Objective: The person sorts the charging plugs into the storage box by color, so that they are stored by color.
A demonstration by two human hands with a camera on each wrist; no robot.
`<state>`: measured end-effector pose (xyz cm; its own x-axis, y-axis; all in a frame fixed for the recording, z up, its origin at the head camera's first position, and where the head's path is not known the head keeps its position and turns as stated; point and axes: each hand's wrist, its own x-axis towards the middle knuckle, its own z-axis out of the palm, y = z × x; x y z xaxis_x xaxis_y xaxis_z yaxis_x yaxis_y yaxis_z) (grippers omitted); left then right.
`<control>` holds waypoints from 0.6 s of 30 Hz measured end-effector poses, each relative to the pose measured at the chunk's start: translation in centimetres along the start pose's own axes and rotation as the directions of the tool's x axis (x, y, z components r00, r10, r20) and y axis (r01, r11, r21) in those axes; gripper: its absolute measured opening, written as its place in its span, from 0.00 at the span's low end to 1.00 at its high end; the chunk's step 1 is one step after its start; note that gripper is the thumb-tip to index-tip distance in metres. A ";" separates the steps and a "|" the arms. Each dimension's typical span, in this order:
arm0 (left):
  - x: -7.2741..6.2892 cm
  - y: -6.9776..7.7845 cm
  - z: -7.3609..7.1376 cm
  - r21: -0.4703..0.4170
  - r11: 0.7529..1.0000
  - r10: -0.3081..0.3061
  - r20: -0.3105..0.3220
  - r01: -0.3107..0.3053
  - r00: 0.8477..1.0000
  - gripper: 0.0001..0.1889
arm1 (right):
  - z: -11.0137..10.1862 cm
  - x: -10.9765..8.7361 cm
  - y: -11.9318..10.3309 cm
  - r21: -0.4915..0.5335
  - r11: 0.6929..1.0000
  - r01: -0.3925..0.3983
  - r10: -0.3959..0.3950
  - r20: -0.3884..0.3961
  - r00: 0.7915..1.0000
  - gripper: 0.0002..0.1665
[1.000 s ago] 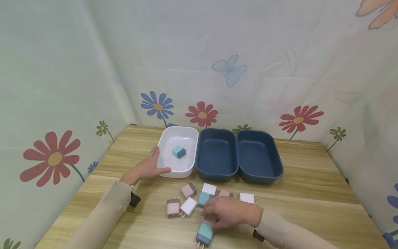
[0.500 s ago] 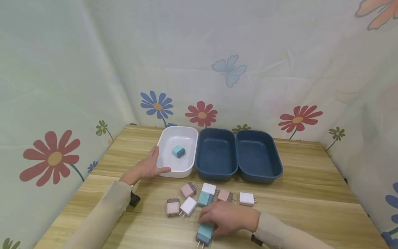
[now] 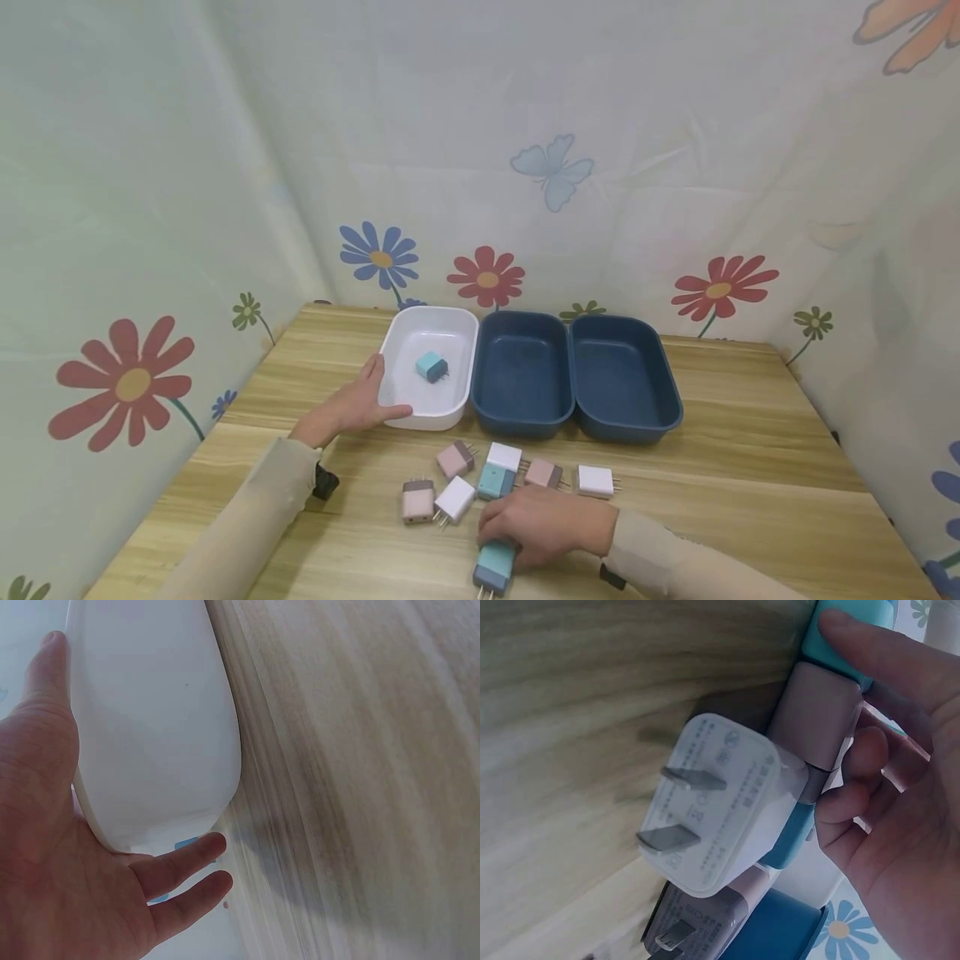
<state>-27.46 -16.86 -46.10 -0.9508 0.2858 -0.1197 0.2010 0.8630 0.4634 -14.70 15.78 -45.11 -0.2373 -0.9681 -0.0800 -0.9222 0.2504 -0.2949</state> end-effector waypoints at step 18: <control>-0.2 0.2 -0.1 -0.017 1.000 -0.005 -0.009 0.005 1.000 0.63 | 0.1 0.2 0.5 0.120 0.990 0.072 -0.068 -0.033 0.997 0.26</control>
<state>-27.29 -16.80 -45.89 -0.9539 0.2776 -0.1140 0.1924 0.8573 0.4776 -15.16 15.74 -45.34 -0.1837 -0.9826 -0.0286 -0.8936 0.1790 -0.4117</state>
